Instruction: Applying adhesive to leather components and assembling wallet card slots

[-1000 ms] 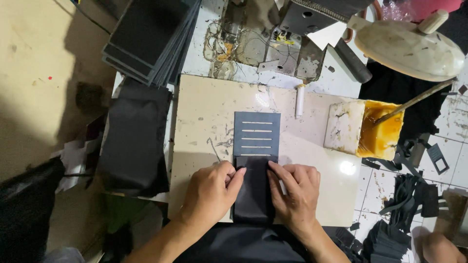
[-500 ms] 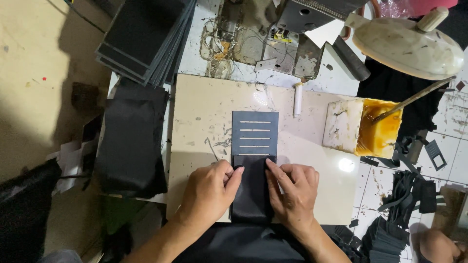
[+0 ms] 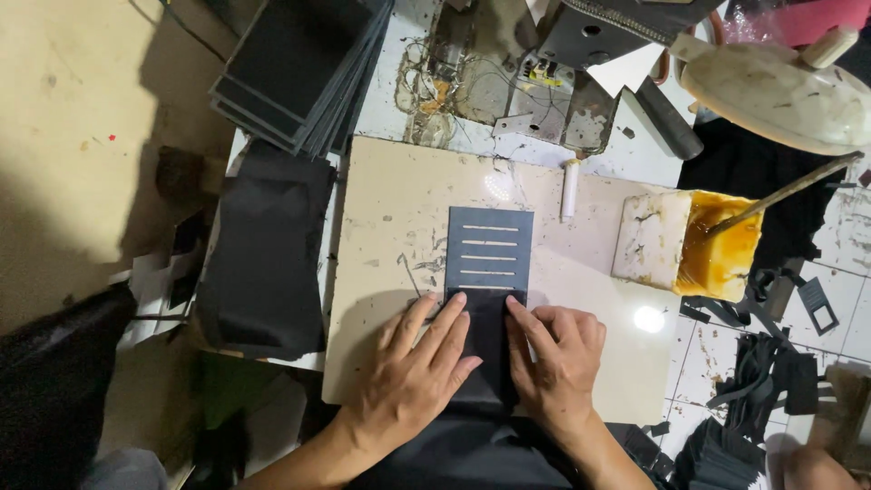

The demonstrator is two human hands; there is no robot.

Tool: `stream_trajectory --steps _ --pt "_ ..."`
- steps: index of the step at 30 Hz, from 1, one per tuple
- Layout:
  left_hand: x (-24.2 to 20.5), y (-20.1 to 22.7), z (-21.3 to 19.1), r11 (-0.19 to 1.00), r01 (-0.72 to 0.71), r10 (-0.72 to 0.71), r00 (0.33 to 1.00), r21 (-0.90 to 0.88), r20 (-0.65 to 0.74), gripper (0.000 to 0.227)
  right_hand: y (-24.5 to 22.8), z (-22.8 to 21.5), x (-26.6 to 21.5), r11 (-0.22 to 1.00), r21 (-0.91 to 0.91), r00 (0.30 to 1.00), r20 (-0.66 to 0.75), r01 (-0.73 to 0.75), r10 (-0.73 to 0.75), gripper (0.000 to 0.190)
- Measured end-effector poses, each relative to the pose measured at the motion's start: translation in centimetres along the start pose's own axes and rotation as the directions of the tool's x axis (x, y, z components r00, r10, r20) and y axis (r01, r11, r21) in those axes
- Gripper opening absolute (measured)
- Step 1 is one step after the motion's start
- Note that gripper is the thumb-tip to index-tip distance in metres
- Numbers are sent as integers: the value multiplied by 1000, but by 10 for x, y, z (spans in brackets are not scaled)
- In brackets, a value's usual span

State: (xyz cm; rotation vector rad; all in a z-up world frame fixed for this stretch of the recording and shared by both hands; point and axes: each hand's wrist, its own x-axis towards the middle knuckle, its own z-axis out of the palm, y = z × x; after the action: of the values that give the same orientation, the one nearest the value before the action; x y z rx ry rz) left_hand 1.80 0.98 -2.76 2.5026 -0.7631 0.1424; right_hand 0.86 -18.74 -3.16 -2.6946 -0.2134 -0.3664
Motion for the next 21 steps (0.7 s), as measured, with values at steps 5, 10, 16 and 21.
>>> stream_trajectory --steps 5,10,16,21 --pt "-5 -1 7 999 -1 1 1000 38 -2 45 -3 -8 8 991 99 994 65 -95 89 35" --pt "-3 -1 7 999 -32 32 998 2 -45 42 -2 -3 32 990 110 996 -11 -92 94 65" --pt "-2 -1 3 999 2 -1 1000 37 -17 43 -3 18 45 999 4 994 102 -32 31 82" --pt "2 2 0 999 34 -34 999 -6 -26 41 14 3 39 993 58 991 85 -105 100 75"
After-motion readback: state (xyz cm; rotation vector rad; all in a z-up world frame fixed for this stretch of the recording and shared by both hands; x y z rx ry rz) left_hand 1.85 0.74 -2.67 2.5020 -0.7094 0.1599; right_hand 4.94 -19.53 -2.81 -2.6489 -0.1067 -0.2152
